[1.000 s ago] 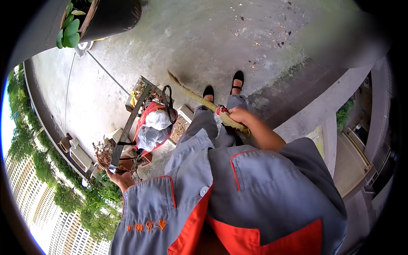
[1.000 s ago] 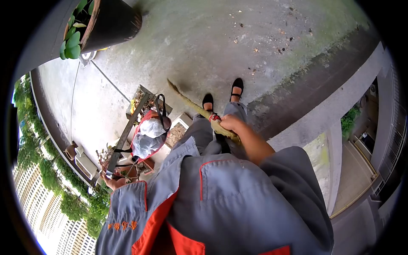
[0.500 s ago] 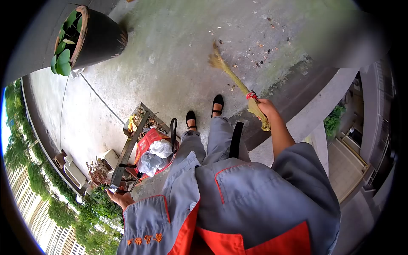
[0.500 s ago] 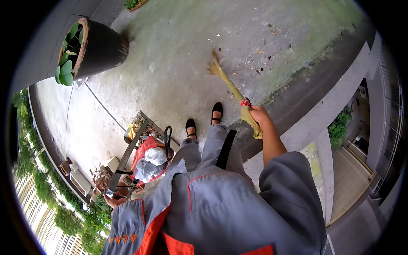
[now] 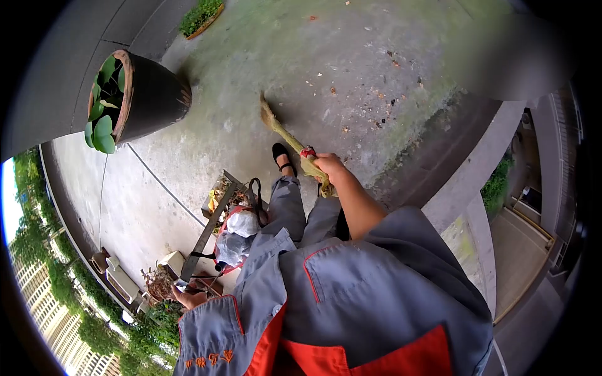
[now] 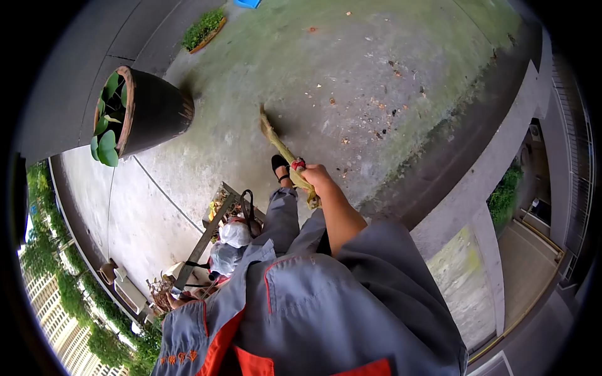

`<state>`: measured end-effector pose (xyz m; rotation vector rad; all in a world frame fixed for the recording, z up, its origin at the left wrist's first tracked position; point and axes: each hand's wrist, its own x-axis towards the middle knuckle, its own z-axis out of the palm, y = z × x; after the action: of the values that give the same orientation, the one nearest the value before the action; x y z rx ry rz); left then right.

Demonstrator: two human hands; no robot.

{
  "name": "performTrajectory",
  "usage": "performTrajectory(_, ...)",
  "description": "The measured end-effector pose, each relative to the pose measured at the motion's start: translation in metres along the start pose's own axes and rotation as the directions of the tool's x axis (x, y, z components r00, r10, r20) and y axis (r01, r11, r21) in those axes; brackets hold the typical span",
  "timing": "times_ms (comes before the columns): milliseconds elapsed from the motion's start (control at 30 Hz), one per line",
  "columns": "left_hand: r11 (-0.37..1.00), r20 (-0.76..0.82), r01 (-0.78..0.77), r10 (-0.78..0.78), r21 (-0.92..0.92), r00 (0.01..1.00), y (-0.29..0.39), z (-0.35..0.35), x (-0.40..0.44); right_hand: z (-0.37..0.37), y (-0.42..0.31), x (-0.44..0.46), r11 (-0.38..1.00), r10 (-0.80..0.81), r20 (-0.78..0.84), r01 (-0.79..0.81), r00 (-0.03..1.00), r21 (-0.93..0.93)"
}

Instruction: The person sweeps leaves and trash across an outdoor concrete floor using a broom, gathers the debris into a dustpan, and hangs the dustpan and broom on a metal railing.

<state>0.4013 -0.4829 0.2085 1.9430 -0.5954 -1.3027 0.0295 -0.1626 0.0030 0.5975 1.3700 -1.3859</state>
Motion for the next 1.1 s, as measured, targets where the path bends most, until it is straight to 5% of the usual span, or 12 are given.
performTrajectory(67, 0.997, 0.114, 0.071, -0.072, 0.014, 0.991, 0.001, 0.016, 0.027, -0.029, -0.005, -0.001, 0.998, -0.003, -0.074, 0.007, 0.997, 0.061)
performTrajectory(133, 0.986, -0.086, 0.125, -0.116, 0.107, 0.989, 0.006, 0.073, 0.012, -0.049, -0.014, -0.02, 0.989, 0.064, -0.2, -0.036, 0.978, 0.143)
performTrajectory(200, 0.979, 0.112, -0.048, 0.026, 0.198, 0.993, -0.007, 0.082, 0.058, -0.069, -0.013, -0.032, 0.985, 0.076, -0.286, -0.027, 0.955, 0.17)
performTrajectory(267, 0.949, 0.215, 0.161, -0.222, 0.272, 0.951, -0.004, 0.099, 0.102, -0.089, -0.003, -0.03, 0.981, 0.028, -0.316, 0.034, 0.948, 0.191)
performTrajectory(367, 0.967, 0.285, 0.095, -0.163, 0.238, 0.945, -0.008, 0.137, 0.12, -0.066, -0.028, -0.067, 0.989, -0.01, -0.41, 0.069, 0.912, 0.13)
performTrajectory(600, 0.975, 0.33, 0.012, -0.087, 0.221, 0.94, 0.011, 0.246, 0.03, -0.003, -0.086, -0.008, 0.979, -0.202, -0.154, 0.204, 0.967, -0.004)
performTrajectory(667, 0.98, 0.377, -0.033, -0.043, 0.195, 0.925, 0.009, 0.255, 0.043, 0.002, -0.114, 0.03, 0.976, -0.119, -0.101, 0.135, 0.988, 0.173)
performTrajectory(933, 0.988, 0.254, -0.098, 0.064, 0.123, 0.965, 0.035, 0.347, 0.01, -0.116, -0.137, 0.015, 0.97, 0.145, -0.314, -0.072, 0.938, 0.232)
performTrajectory(1100, 0.993, 0.243, -0.058, 0.031, 0.104, 0.97, 0.034, 0.414, -0.042, -0.133, -0.174, -0.014, 0.974, 0.021, -0.503, 0.097, 0.864, 0.206)
